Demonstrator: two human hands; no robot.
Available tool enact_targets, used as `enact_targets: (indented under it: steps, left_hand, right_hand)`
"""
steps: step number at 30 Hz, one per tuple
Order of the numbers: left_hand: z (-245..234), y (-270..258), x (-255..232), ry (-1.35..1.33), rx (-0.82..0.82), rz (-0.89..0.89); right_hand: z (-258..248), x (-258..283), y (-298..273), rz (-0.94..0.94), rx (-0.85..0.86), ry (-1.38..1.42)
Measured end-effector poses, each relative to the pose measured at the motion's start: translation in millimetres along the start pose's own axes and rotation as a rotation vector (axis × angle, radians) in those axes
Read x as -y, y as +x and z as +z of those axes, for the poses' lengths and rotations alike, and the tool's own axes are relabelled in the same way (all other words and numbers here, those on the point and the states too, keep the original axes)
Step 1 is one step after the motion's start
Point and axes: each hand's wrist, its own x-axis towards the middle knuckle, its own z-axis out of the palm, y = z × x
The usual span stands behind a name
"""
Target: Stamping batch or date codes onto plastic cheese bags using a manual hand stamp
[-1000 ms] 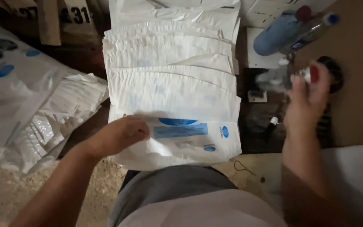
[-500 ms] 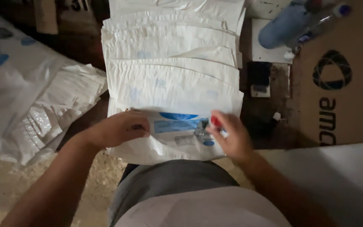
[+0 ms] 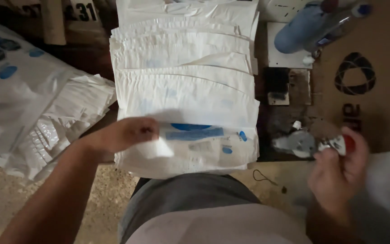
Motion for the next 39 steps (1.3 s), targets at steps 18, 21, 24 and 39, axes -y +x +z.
enact_targets:
  steps: [18, 21, 24, 39]
  left_hand:
    - [-84.3, 127.2, 58.4, -0.030, -0.889, 0.024]
    - [-83.0, 129.8, 44.3, 0.074, -0.919, 0.108]
    - [-84.7, 129.9, 34.8, 0.134, -0.920, 0.082]
    - [-96.7, 111.1, 26.8, 0.283, -0.701, 0.118]
  right_hand:
    - [162.8, 16.8, -54.6, 0.682, 0.424, 0.061]
    - [175.4, -42.0, -57.4, 0.461, 0.488, -0.027]
    - [176.0, -25.2, -65.3, 0.074, 0.481, -0.128]
    - [70.3, 201.6, -5.6, 0.498, -0.020, -0.261]
